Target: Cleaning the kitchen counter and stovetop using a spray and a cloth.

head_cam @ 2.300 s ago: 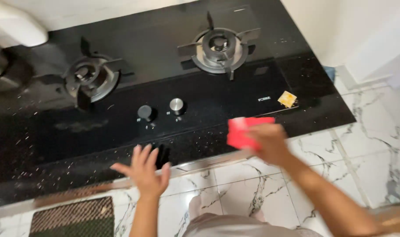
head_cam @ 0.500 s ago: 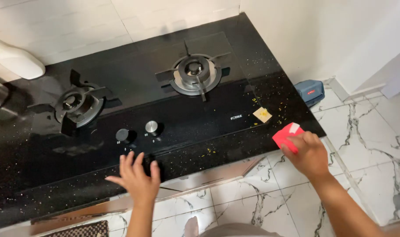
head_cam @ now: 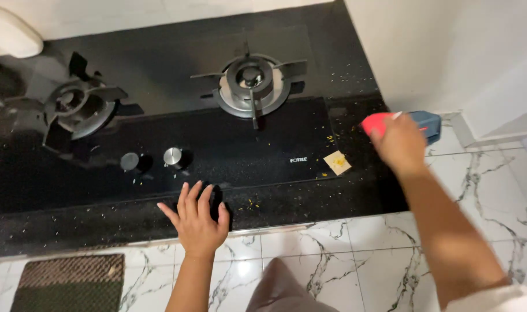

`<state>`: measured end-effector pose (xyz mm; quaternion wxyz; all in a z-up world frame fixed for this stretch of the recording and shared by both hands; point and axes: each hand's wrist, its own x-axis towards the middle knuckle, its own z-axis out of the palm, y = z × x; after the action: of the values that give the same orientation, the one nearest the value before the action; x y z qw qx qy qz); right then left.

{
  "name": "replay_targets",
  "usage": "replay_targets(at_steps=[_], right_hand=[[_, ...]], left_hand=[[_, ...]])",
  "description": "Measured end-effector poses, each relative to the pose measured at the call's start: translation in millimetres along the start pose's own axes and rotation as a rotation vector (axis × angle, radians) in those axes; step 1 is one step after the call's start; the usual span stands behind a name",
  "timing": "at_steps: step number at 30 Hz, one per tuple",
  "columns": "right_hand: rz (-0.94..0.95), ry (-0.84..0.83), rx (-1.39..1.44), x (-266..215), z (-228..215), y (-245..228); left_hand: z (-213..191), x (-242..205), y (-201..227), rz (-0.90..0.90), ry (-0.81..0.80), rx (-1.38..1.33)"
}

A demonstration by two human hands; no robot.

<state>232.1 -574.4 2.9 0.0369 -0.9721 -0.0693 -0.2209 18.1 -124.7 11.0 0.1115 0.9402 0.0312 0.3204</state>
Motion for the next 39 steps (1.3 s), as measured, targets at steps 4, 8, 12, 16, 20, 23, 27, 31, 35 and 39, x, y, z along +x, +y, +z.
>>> replay_targets(at_steps=[4,8,12,16,20,23,27,31,35,39], right_hand=[[0.012,-0.137,0.269,68,-43,-28],[-0.614,-0.097,0.596,100,-68,-86],[-1.01,-0.539,0.206,117,-45,-102],[-0.798,-0.773,0.172,103,-39,-16],[-0.603,-0.527,0.464,65,-31,65],[-0.674,-0.354,0.567,23,-39,58],[-0.536,-0.168,0.568,-10,-25,75],[-0.395,-0.318,0.627,26,-109,23],[-0.794,-0.299,0.767,46,-156,-98],[-0.667,-0.453,0.481,58,-64,-201]], left_hand=[[3,0,-6,-0.008,-0.01,0.011],[1,-2,-5,-0.013,-0.013,0.024],[2,5,-3,-0.029,0.003,0.029],[5,0,-3,-0.046,0.009,0.033],[3,-1,2,-0.056,0.021,0.051],[5,2,4,-0.08,0.056,0.084],[14,-34,22,-0.261,0.13,0.092],[21,-81,71,-0.474,0.199,0.028],[15,-118,114,-0.551,0.174,-0.041],[-8,-136,118,-0.57,0.197,-0.083]])
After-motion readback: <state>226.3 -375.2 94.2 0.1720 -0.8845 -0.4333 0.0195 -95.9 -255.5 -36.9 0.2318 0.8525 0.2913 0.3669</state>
